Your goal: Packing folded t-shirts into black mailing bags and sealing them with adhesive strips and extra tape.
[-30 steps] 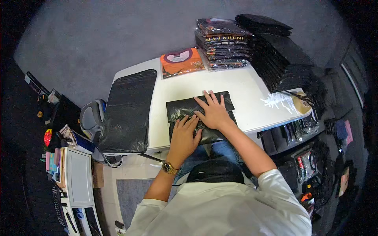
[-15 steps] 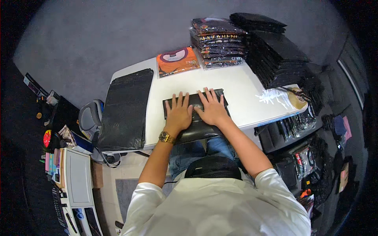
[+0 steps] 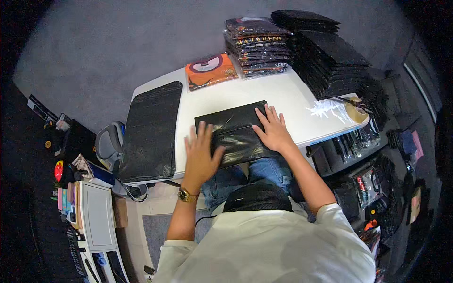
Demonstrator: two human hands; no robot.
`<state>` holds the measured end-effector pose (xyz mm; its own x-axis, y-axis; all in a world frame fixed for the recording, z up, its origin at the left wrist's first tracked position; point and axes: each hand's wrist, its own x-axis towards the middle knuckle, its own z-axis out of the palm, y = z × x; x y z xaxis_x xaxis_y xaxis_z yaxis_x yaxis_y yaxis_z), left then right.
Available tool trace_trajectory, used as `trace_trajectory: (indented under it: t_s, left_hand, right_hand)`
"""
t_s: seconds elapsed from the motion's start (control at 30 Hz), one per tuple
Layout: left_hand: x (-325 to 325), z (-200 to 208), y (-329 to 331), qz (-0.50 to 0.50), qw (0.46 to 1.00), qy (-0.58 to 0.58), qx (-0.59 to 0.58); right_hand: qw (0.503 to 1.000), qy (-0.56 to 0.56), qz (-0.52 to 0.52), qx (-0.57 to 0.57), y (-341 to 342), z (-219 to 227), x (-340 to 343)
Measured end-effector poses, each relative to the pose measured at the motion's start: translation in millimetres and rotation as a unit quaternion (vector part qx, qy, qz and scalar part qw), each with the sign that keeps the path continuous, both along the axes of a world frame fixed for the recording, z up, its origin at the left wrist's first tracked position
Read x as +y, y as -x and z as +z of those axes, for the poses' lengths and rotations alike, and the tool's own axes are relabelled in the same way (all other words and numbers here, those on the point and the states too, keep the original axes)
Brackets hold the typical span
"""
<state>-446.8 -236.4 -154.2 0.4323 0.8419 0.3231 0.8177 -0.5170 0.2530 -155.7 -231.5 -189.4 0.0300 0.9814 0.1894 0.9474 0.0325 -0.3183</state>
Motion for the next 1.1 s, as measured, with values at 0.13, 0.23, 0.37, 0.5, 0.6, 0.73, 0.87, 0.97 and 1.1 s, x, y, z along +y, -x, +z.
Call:
trace_trajectory:
  t_s: [0.13, 0.23, 0.37, 0.5, 0.6, 0.73, 0.87, 0.97, 1.1]
  left_hand:
    - [-17, 27, -28, -0.094, 0.995, 0.012, 0.044]
    - [-12, 23, -31, -0.114, 0.988, 0.044, 0.099]
    - [-15, 5, -26, -0.097, 0.991, 0.065, 0.064]
    - [-9, -2, -29, -0.093, 0.991, 0.053, 0.083]
    - [12, 1, -34, -0.093, 0.992, 0.056, 0.065]
    - [55, 1, -34, -0.07, 0.995, 0.036, 0.06]
    - [55, 11, -23, -0.1, 0.992, 0.054, 0.044]
    - [42, 11, -12, -0.101, 0.993, 0.052, -0.016]
    - [41, 10, -4, -0.072, 0.988, 0.015, -0.135]
  right_hand:
    - [0.994, -0.065, 0.062, -0.06, 6, 22, -19]
    - [0.986, -0.027, 0.163, -0.021, 13, 29, -31]
    - [0.988, -0.029, 0.153, 0.0, 17, 24, -52]
    - [0.991, -0.048, 0.125, -0.004, 25, 22, -56]
    - [0.992, -0.053, 0.118, 0.009, 19, 15, -27]
    - [0.99, -0.064, 0.122, -0.012, 18, 13, 26]
    - [0.989, -0.07, 0.129, -0.011, 16, 8, 19]
    - [0.987, -0.081, 0.14, 0.015, 8, 11, -12]
    - [0.987, -0.078, 0.139, 0.024, 1, 12, -43]
